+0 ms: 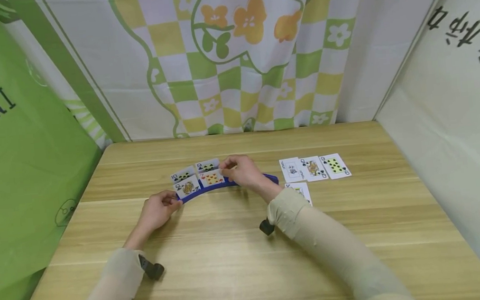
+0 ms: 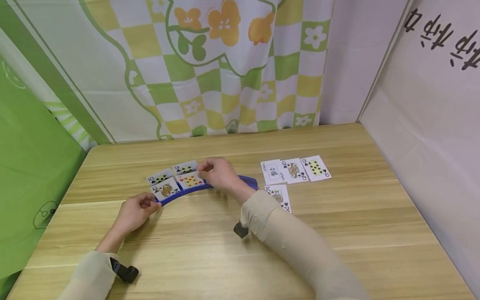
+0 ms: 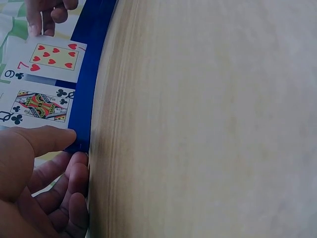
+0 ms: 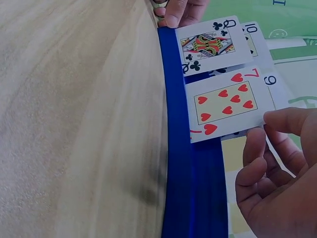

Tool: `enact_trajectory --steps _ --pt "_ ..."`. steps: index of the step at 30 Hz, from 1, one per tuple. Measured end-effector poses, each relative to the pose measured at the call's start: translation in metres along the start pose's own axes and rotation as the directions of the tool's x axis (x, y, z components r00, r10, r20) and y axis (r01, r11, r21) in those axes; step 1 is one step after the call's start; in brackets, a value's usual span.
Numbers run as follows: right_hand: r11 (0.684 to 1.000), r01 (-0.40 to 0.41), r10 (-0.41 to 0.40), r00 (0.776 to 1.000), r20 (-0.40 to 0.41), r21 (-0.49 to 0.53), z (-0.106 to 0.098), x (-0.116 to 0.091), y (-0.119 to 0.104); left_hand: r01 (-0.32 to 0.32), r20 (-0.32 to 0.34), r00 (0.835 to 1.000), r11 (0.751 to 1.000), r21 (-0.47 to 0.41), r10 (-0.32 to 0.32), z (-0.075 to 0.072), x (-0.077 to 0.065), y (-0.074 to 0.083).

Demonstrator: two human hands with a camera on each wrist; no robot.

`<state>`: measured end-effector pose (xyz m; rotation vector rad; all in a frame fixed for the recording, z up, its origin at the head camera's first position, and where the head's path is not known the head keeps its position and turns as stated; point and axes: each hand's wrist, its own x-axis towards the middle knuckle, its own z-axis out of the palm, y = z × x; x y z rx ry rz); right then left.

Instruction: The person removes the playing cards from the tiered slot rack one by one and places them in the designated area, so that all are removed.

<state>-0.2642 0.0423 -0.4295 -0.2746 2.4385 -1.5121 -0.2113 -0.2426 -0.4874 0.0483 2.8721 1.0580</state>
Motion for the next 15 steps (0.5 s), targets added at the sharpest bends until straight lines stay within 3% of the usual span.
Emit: enact_trajectory --steps 11,15 --pt "0.995 0.066 -0.070 0.996 -0.048 -0.071 -0.009 -0.002 -0.003 0.007 0.006 1.000 1.000 0.003 -0.007 0.001 0.000 0.000" --pt "0.996 0.059 -0.061 0.998 -0.035 -0.062 -0.013 -0.005 -0.003 0.000 0.004 1.000 1.000 0.005 0.000 0.001 0.001 0.000"
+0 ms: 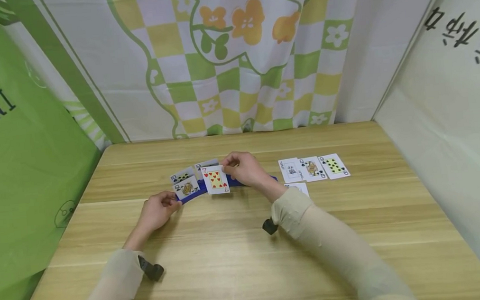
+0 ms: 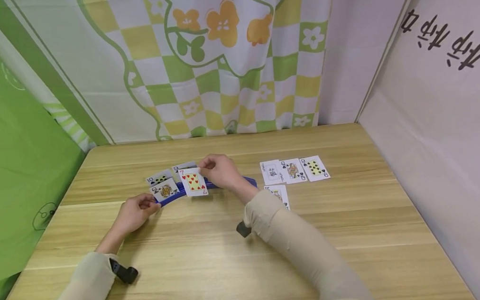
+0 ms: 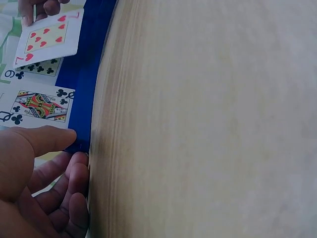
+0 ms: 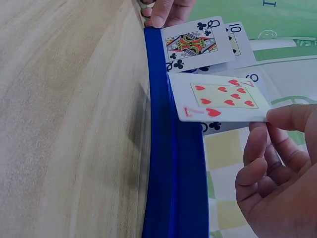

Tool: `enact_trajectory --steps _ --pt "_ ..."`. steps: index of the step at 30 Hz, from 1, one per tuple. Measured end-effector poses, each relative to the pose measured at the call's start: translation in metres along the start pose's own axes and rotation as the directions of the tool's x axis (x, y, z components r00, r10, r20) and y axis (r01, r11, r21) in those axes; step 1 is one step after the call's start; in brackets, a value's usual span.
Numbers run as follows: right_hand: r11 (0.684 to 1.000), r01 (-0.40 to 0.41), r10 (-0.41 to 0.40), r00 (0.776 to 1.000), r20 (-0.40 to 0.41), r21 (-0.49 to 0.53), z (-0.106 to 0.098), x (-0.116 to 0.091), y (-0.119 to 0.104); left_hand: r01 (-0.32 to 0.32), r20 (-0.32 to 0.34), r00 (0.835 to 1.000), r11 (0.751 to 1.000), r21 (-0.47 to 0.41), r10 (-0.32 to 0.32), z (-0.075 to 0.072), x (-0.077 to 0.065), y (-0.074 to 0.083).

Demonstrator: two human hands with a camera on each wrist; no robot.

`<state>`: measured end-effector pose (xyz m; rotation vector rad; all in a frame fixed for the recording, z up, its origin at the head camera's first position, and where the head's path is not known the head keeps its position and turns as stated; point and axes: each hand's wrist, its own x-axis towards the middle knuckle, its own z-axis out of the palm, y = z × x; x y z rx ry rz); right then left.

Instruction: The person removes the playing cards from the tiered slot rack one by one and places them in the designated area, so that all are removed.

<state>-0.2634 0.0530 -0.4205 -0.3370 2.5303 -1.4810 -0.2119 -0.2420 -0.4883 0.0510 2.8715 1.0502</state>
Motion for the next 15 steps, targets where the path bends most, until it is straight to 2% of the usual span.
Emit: enact_trajectory --steps 15 --pt "0.999 -0.036 0.036 0.999 -0.013 0.024 -0.011 -0.008 0.003 0.014 0.004 1.000 1.000 -0.010 -0.014 0.000 0.000 0.000"
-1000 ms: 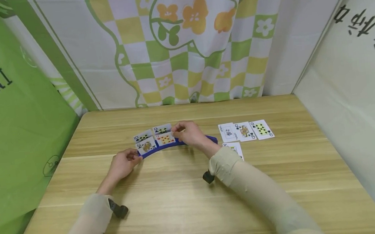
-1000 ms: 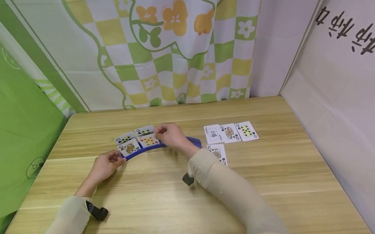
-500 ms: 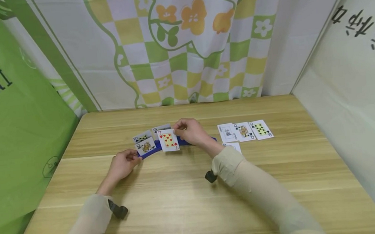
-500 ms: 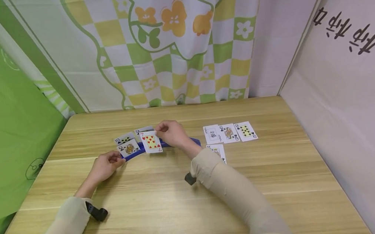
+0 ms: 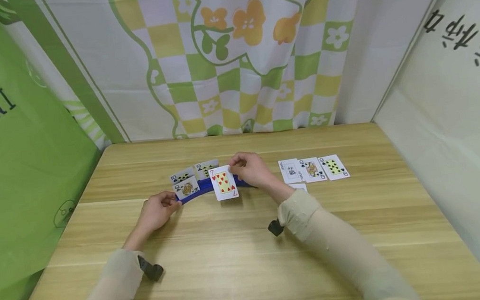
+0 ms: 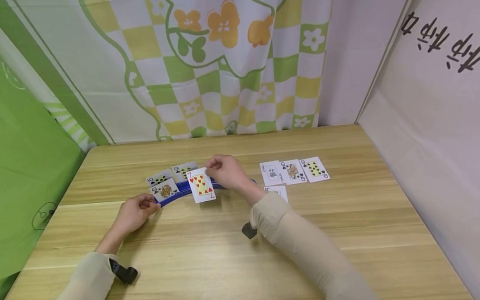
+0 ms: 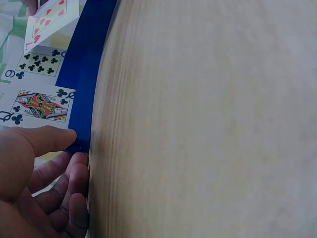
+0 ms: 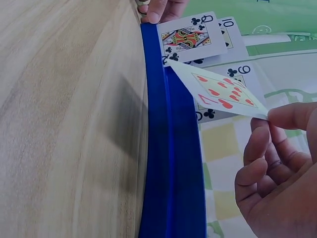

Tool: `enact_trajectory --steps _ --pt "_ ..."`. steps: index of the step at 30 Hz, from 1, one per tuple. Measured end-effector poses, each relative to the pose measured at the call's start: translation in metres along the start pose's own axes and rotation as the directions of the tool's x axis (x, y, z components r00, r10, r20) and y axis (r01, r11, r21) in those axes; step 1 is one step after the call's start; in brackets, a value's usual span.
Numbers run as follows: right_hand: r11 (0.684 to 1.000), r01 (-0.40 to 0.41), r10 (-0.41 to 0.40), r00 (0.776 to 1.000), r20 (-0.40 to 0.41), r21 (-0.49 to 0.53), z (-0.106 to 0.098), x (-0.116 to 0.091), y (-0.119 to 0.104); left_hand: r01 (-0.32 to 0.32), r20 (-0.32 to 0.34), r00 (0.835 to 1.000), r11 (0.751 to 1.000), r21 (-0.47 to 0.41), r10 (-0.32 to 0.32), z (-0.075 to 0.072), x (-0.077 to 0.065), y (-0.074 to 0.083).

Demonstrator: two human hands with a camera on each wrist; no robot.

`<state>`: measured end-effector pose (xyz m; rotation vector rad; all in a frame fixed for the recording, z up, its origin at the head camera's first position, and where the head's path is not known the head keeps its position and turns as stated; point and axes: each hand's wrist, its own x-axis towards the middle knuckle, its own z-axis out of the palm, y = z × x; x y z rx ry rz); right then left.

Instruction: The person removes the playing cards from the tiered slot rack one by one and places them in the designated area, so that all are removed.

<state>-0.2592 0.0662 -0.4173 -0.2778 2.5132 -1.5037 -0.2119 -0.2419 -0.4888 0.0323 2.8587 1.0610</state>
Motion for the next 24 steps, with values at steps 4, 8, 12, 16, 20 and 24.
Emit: enact_trajectory --steps 4,8,12,16,20,24 --pt "1.000 -0.013 0.013 1.000 0.000 0.016 -0.003 -0.001 0.002 0.000 0.002 1.000 1.000 0.002 0.000 0.000 0.000 -0.001" --pt "0.999 -0.002 0.003 1.000 -0.013 0.037 -0.008 -0.003 0.003 -0.002 0.001 1.000 1.000 -0.002 0.002 0.000 0.000 -0.001" --pt "0.999 -0.006 0.007 1.000 -0.018 0.054 -0.014 -0.004 0.004 -0.009 -0.002 1.000 1.000 -0.002 0.009 0.000 0.000 -0.001" --pt "0.998 -0.012 0.012 1.000 -0.016 0.058 -0.019 -0.006 0.005 -0.009 -0.006 1.000 1.000 -0.002 0.009 -0.001 0.000 -0.001" --pt "0.997 -0.013 0.014 1.000 -0.013 0.074 -0.023 -0.007 0.007 -0.012 -0.007 1.000 1.000 -0.002 0.012 0.000 0.000 -0.001" --pt "0.997 -0.034 0.035 0.999 -0.012 0.074 -0.028 -0.009 0.010 -0.010 -0.008 1.000 1.000 0.002 0.010 0.000 0.001 -0.001"
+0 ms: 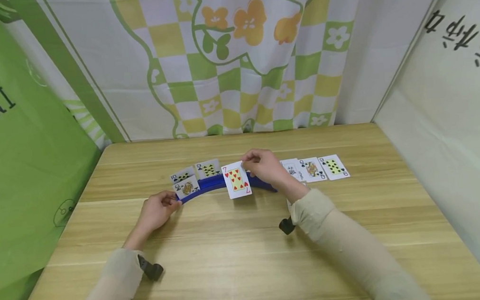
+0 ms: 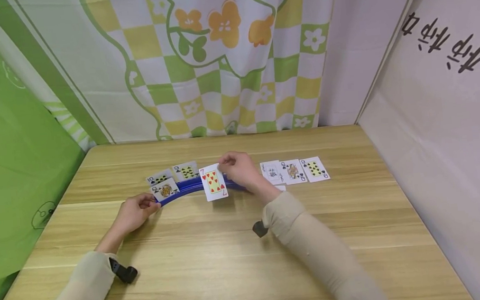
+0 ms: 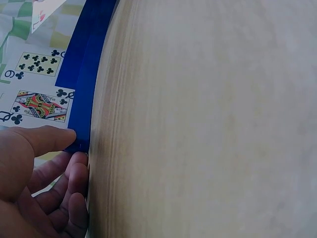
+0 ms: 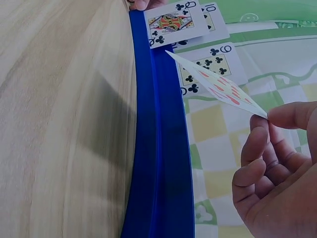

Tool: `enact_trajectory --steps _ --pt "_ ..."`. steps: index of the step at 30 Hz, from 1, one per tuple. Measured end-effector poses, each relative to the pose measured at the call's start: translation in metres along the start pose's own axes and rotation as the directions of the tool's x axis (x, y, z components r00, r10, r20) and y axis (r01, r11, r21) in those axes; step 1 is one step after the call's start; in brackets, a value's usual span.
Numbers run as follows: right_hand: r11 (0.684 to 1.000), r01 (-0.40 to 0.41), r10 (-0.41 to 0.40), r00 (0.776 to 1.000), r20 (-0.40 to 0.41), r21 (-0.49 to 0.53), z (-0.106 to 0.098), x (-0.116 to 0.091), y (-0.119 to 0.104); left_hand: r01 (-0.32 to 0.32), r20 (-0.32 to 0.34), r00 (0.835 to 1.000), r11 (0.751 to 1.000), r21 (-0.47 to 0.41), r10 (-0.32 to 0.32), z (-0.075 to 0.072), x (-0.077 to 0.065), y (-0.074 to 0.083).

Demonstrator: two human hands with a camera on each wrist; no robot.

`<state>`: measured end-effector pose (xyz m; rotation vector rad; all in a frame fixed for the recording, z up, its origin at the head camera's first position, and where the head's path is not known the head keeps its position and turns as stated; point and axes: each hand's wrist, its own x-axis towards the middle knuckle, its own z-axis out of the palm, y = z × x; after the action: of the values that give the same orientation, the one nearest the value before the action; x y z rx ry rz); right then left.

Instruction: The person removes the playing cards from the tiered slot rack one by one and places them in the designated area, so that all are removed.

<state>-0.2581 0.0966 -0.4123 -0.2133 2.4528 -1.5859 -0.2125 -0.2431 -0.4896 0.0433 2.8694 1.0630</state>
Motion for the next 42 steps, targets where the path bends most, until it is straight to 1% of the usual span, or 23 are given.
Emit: enact_trajectory --steps 13,23,26,30,33,42 --pt "1.000 -0.020 0.020 0.999 -0.026 -0.010 -0.020 -0.009 0.005 -0.001 0.007 1.000 1.000 -0.001 0.001 0.000 0.000 0.000" --pt "0.999 -0.047 0.047 0.998 -0.041 0.004 -0.031 -0.014 0.011 -0.007 0.004 1.000 1.000 0.003 0.007 -0.001 -0.001 0.001" --pt "0.998 -0.066 0.066 0.997 -0.038 0.014 -0.035 -0.016 0.014 -0.007 0.005 1.000 1.000 0.000 0.007 -0.001 -0.001 0.001" --pt "0.997 -0.069 0.071 0.997 -0.036 0.034 -0.042 -0.019 0.019 -0.004 0.002 1.000 1.000 0.002 0.004 -0.001 -0.001 0.001" --pt "0.998 -0.062 0.063 0.997 -0.038 0.023 -0.046 -0.021 0.023 -0.004 -0.002 1.000 1.000 0.006 0.004 -0.001 -0.001 0.001" --pt "0.997 -0.080 0.080 0.995 -0.052 0.003 -0.058 -0.025 0.030 -0.002 -0.007 1.000 1.000 0.011 0.002 0.000 -0.001 0.001"
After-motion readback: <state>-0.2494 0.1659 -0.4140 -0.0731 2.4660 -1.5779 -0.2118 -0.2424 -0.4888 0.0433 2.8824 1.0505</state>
